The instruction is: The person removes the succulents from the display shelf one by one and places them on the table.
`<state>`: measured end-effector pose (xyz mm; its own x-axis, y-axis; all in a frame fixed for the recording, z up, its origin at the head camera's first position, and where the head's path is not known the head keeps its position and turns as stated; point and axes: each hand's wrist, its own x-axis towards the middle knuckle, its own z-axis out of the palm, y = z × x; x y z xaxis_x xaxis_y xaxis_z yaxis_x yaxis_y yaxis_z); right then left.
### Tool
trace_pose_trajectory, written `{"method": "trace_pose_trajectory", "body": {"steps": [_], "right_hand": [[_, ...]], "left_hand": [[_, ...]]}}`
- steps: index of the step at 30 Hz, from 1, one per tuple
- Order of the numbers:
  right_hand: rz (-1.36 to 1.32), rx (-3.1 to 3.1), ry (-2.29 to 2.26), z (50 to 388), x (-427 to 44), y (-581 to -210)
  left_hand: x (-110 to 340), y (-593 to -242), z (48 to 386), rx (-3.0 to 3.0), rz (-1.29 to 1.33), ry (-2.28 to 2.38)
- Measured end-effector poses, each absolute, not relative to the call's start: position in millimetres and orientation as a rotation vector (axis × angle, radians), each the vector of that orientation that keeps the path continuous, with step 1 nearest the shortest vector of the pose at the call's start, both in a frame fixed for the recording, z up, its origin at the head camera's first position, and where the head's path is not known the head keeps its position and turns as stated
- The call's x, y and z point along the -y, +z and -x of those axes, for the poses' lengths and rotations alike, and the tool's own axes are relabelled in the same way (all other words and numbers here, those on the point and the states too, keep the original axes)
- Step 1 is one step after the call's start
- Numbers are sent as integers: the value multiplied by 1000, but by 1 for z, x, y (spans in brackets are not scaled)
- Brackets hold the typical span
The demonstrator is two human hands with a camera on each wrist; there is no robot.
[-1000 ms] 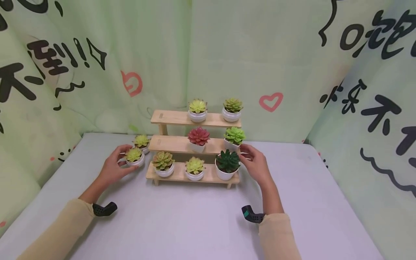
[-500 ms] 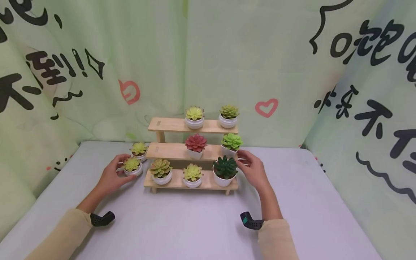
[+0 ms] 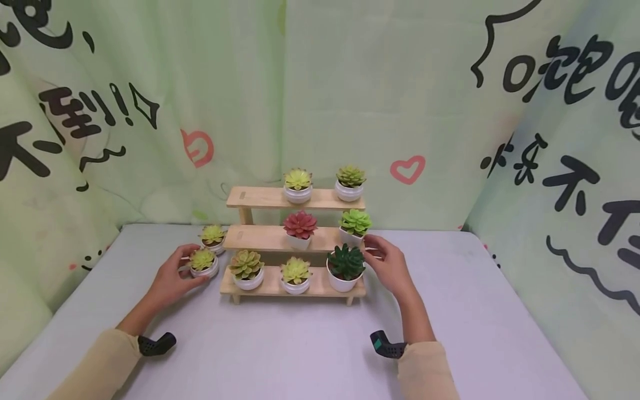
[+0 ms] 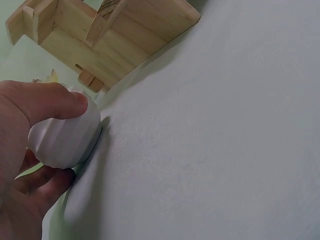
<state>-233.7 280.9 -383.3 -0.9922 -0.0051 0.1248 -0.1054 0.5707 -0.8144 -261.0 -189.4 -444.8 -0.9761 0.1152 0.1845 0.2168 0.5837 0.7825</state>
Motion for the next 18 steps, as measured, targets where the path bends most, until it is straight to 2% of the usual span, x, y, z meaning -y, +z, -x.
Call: {"method": "trace_pose_trajectory", "body": {"steps": [11,18], "right_hand": [[-82,2695,1405,232,-281,-384],[-96,2682,1408,234,-281,-384]], "left_hand": [[188,-447,256,2685,317,-1323],[189,-432,251,2622,329,-1269]]}}
